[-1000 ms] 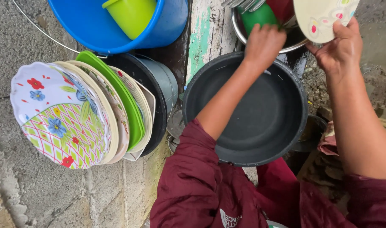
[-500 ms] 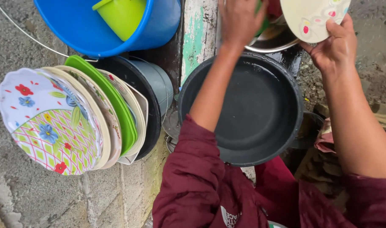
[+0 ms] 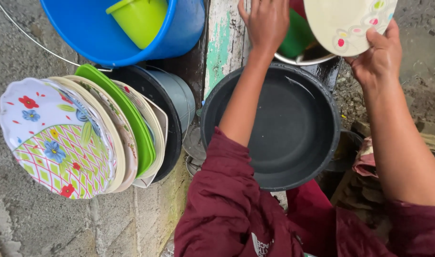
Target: Rinsing soapy dishes in a basin of water and stacking them in an organized pile.
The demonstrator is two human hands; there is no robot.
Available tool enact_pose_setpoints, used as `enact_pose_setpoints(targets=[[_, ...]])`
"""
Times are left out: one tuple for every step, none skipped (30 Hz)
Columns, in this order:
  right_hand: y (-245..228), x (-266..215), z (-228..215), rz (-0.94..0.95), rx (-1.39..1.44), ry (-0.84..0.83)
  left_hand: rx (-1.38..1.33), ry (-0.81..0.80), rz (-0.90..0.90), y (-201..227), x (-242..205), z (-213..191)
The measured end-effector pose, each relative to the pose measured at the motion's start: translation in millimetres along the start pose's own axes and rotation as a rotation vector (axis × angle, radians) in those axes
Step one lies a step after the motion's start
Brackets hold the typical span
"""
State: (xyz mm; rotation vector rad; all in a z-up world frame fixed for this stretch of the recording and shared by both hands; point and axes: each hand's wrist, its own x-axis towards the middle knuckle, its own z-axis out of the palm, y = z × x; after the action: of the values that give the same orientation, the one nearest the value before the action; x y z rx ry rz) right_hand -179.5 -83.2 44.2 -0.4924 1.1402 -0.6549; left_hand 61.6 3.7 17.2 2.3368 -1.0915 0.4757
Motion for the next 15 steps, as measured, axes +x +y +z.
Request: enact_pose_setpoints(targets=[[-3.8,1.6,5.7,-0.003,0.004,-0.004,0.001,0.005,0.004,-3.1,-3.2,8.0],[-4.3,-1.3,7.7,-0.031,-0.072,0.004,0.022,-0.026,-0.002,-6.7,-13.2,13.5],[-4.5,-4.5,10.0,-0.059,-0.147,0.013,0.044,-0.057,-0.008,-10.6,-23.5,18.6],[-3.2,0.0,9.6,-0.062,-0.145,0.007,0.047,-0.051,-0.007,-14.0,-22.7,13.1],[-1.8,4.3,9.4,-0.085,-0.202,-0.016,0.05,-0.232,0.056,-17.5,-22.0,7.3],[1.7,5.3,6.2,-0.102,-0.261,-0.032,0.052,-0.422,0.117,-20.7,-26.4,-0.2],[4.0,2.8,6.9,-0.099,-0.261,-0.033,0.055,-0.425,0.115,-32.3,-34.2,11.5],[3.4,3.2,9.8,-0.163,-0.326,-0.075,-0.008,-0.484,0.098,-43.3,-37.6,25.1],[2.8,3.7,12.6,-0.229,-0.39,-0.116,-0.072,-0.544,0.081,-54.2,-40.7,38.9],[1.6,2.2,12.7,-0.229,-0.392,-0.115,-0.074,-0.545,0.08,-54.2,-41.9,38.4],[0.6,1.0,12.7,-0.268,-0.456,-0.152,-0.481,-0.482,-0.071,-54.1,-43.1,38.2],[-1.2,2.2,15.4,-0.312,-0.518,-0.194,-0.884,-0.394,-0.219,-55.4,-40.4,39.1],[-6.7,2.0,19.8,-0.317,-0.519,-0.197,-0.885,-0.389,-0.216,-56.1,-35.1,36.6],[-8.6,-1.3,20.7,-0.328,-0.563,-0.19,-0.905,-0.292,-0.229,-57.2,-35.7,32.2],[-10.3,-4.3,21.4,-0.338,-0.607,-0.184,-0.924,-0.195,-0.241,-58.4,-36.5,28.3]])
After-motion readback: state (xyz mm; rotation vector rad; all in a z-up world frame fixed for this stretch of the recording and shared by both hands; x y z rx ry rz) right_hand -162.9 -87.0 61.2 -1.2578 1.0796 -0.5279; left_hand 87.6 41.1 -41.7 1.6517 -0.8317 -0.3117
